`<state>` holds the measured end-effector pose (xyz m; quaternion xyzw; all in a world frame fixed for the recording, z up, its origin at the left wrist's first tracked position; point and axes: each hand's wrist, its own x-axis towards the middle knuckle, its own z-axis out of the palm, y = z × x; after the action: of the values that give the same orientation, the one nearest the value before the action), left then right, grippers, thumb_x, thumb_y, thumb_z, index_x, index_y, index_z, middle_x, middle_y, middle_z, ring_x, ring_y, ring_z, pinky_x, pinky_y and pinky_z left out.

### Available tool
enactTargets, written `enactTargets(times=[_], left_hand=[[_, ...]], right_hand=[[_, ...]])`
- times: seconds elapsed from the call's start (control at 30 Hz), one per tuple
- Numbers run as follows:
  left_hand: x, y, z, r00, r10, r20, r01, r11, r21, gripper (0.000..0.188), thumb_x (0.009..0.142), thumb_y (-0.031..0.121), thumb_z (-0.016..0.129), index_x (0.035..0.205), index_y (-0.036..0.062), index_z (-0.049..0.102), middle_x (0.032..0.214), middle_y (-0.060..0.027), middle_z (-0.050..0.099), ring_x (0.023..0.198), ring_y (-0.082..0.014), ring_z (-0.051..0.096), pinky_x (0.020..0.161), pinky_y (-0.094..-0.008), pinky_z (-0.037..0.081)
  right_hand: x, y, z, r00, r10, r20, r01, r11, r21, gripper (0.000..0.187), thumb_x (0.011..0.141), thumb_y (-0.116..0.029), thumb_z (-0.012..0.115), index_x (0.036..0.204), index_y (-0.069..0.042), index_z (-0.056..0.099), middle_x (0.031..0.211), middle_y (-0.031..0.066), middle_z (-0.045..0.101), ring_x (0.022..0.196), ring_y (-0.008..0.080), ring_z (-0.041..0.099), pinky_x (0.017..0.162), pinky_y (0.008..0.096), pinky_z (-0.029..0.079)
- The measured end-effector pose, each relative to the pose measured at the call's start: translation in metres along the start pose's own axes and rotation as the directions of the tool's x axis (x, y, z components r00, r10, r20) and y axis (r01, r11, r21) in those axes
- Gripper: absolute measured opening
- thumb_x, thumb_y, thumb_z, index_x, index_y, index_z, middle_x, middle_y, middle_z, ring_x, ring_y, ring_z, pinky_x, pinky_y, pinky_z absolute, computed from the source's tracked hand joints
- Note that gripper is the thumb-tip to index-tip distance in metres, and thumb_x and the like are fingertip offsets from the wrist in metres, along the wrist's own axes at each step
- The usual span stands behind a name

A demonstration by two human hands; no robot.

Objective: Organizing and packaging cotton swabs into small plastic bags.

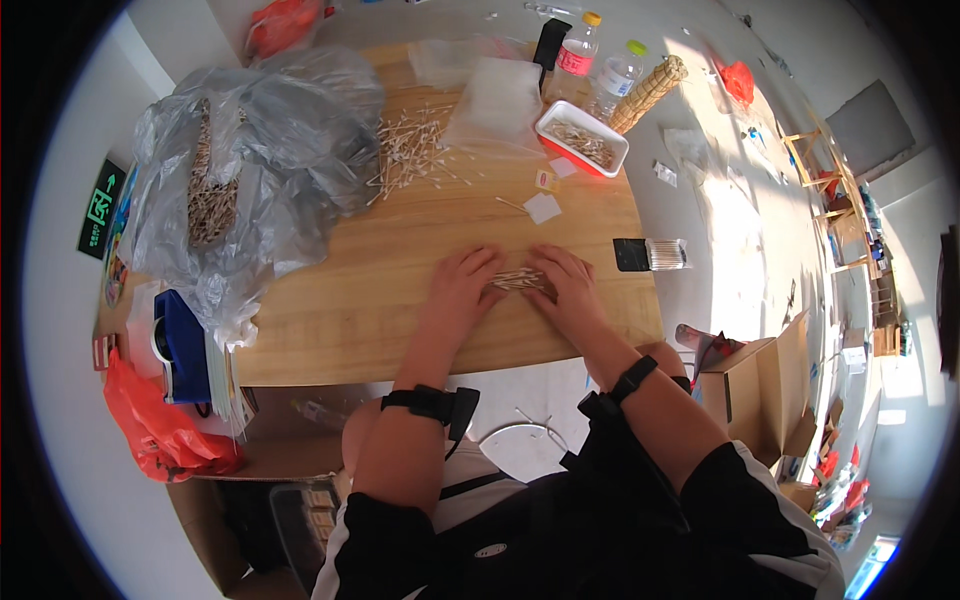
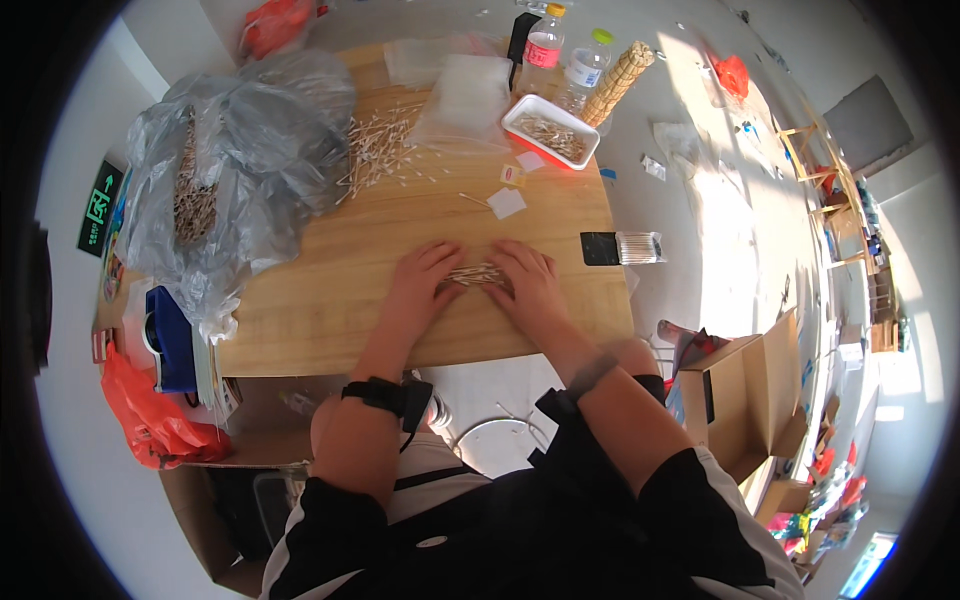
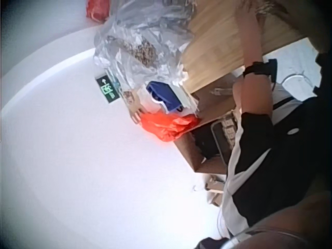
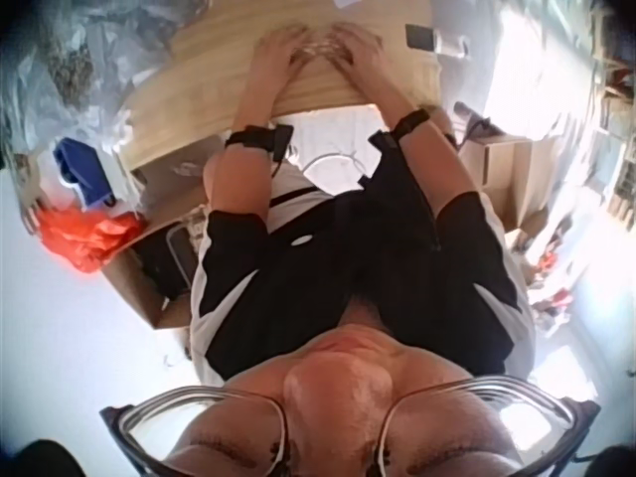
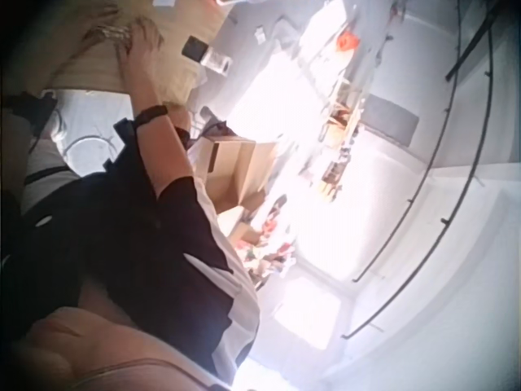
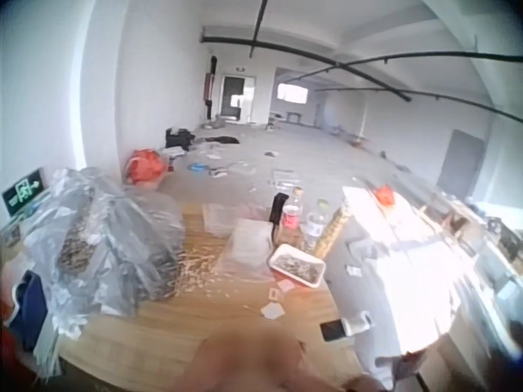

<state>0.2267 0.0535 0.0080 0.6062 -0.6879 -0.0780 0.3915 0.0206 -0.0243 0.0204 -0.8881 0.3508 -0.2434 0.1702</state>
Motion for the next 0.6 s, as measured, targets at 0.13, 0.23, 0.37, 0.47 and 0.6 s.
enactTargets(times=[0.13, 0.23, 0.37, 0.47, 0.6], left_hand=[[-0.002, -0.006, 0.006, 0.994, 0.048, 0.102, -0.049, 0.999, 0.007, 0.034, 0.084, 0.011, 0.074, 0.117, 0.0041, 0.07, 0.129, -0.0091, 0.065, 0.132, -0.0343, 0.052, 0.112, -0.0466, 0.042], [-0.001, -0.008, 0.009, 0.994, 0.05, 0.099, -0.052, 0.998, 0.02, 0.028, 0.086, 0.009, 0.073, 0.114, 0.0032, 0.071, 0.132, -0.009, 0.065, 0.134, -0.0353, 0.05, 0.115, -0.0467, 0.039], [0.002, -0.006, 0.009, 0.992, 0.034, 0.123, -0.036, 0.999, 0.01, 0.027, 0.088, 0.007, 0.071, 0.115, 0.0037, 0.071, 0.132, -0.0085, 0.065, 0.133, -0.0351, 0.051, 0.116, -0.0464, 0.039], [0.002, -0.004, 0.007, 0.994, 0.028, 0.109, -0.031, 0.999, 0.019, 0.025, 0.089, 0.007, 0.071, 0.114, 0.0044, 0.071, 0.131, -0.008, 0.066, 0.132, -0.0344, 0.053, 0.115, -0.0461, 0.04], [-0.002, -0.009, 0.009, 0.997, 0.02, 0.073, -0.022, 1.0, 0.022, 0.023, 0.089, 0.007, 0.071, 0.112, 0.0043, 0.072, 0.126, -0.008, 0.068, 0.13, -0.0334, 0.054, 0.114, -0.0453, 0.042]], right_hand=[[-0.005, 0.001, 0.0, 0.999, -0.002, -0.051, 0.002, 1.0, -0.015, 0.026, 0.082, -0.022, 0.079, 0.103, -0.012, 0.069, 0.138, 0.0049, 0.059, 0.128, 0.0259, 0.053, 0.104, 0.0446, 0.038], [-0.006, -0.001, -0.001, 0.994, 0.03, -0.107, -0.03, 1.0, 0.001, 0.019, 0.081, -0.019, 0.079, 0.094, -0.011, 0.068, 0.134, 0.0042, 0.06, 0.126, 0.0261, 0.054, 0.103, 0.0444, 0.039], [-0.005, 0.003, -0.003, 0.998, -0.007, -0.068, 0.006, 1.0, -0.019, 0.018, 0.081, -0.018, 0.079, 0.093, -0.011, 0.068, 0.129, 0.0041, 0.062, 0.123, 0.0261, 0.056, 0.101, 0.0436, 0.039], [-0.002, 0.007, -0.002, 0.999, 0.011, -0.047, -0.011, 1.0, 0.011, 0.018, 0.081, -0.017, 0.079, 0.093, -0.011, 0.068, 0.126, 0.0035, 0.062, 0.12, 0.025, 0.056, 0.101, 0.0433, 0.039], [-0.005, 0.02, -0.002, 0.998, 0.014, -0.062, -0.014, 1.0, 0.002, 0.017, 0.081, -0.016, 0.079, 0.092, -0.011, 0.067, 0.123, 0.0024, 0.063, 0.118, 0.0236, 0.057, 0.1, 0.0428, 0.038]])
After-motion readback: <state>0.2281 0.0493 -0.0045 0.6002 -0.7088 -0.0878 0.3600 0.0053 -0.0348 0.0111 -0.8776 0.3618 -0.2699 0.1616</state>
